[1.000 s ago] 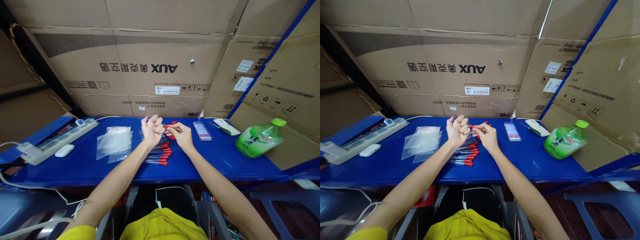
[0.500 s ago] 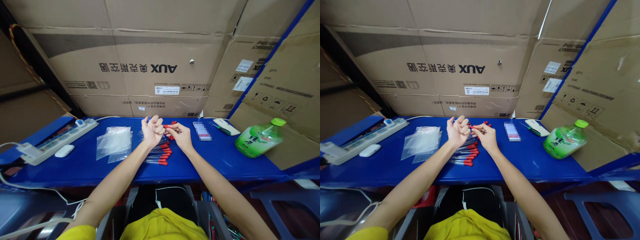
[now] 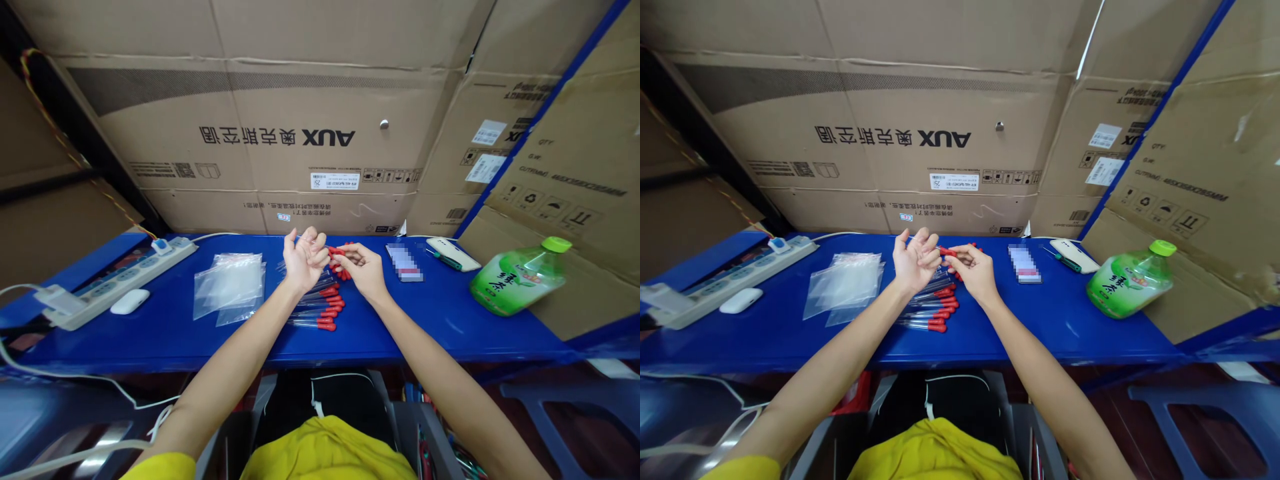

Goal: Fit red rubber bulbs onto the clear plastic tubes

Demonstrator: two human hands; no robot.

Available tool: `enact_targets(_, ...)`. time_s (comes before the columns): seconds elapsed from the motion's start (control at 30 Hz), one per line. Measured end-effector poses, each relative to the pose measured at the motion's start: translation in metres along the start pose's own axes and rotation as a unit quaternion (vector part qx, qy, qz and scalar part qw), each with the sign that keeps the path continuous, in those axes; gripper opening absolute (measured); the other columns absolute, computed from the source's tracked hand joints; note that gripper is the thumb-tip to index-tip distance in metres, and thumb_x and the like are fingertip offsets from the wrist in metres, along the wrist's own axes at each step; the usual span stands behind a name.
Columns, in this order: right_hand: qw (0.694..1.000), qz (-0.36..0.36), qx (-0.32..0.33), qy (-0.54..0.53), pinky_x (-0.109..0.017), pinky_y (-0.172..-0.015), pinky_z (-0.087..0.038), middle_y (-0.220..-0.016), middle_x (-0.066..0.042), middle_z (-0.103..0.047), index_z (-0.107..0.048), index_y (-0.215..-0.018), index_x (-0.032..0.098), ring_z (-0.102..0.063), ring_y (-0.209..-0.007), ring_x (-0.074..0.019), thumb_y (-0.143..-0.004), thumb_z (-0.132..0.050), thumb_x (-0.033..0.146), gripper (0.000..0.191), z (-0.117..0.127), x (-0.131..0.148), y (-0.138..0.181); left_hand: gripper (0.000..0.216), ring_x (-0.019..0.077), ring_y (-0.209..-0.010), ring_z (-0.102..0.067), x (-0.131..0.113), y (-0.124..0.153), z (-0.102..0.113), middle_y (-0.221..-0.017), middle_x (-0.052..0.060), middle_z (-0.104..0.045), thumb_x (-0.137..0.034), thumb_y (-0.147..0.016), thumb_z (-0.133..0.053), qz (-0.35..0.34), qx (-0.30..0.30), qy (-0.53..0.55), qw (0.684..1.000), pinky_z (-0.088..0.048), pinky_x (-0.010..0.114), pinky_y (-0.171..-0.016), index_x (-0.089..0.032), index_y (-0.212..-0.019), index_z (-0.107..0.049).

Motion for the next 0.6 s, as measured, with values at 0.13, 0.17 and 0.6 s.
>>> enact_targets(0.13,1.0,-0.013,0.005,0.008,-0.031,-0.066,-0.063,-0.09,-0.006,-0.078,-0.07,-0.102,0.019,-0.077,-0.08,-0.0228,-0.077,-0.08,0.047,0.038,0.003,-0.002,-0.003,0.037,0.0054,-0.037,-0.02,-0.004,-0.004,0.007,-0.066,-0.003,-0.041,-0.044,-0.1,-0.024,-0.01,-0.022,-0.032,0.999,-0.018,0.021,-0.038,-0.02,-0.075,-0.036)
enact_targets(0.17,1.0,-0.015,0.007,0.013,-0.031,-0.066,-0.062,-0.089,-0.006,-0.078,-0.07,-0.103,0.02,-0.077,-0.08,-0.0228,-0.077,-0.08,0.047,0.039,0.004,-0.003,-0.003,0.036,0.0053,-0.037,-0.02,-0.004,-0.005,0.009,-0.066,-0.002,-0.041,-0.042,-0.1,-0.024,-0.013,-0.033,-0.038,0.999,-0.017,0.021,-0.037,-0.02,-0.075,-0.036)
enact_targets(0.6,0.993,0.02,0.011,0.119,-0.034,-0.068,-0.058,-0.086,-0.005,-0.077,-0.072,-0.101,0.022,-0.074,-0.076,-0.0227,-0.083,-0.074,0.042,0.027,0.012,-0.003,-0.004,0.039,0.0055,-0.037,-0.025,-0.027,-0.01,0.045,-0.066,0.001,-0.056,-0.044,-0.102,-0.022,-0.099,-0.254,-0.266,0.925,-0.017,0.019,-0.039,-0.02,-0.076,-0.039)
Point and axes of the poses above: each hand's wrist, its own y-axis away from the middle knuckle, its own z-axis out of the back of the hand, x = y × z, the point moved 5 cm from there along -y, towards the middle knuckle
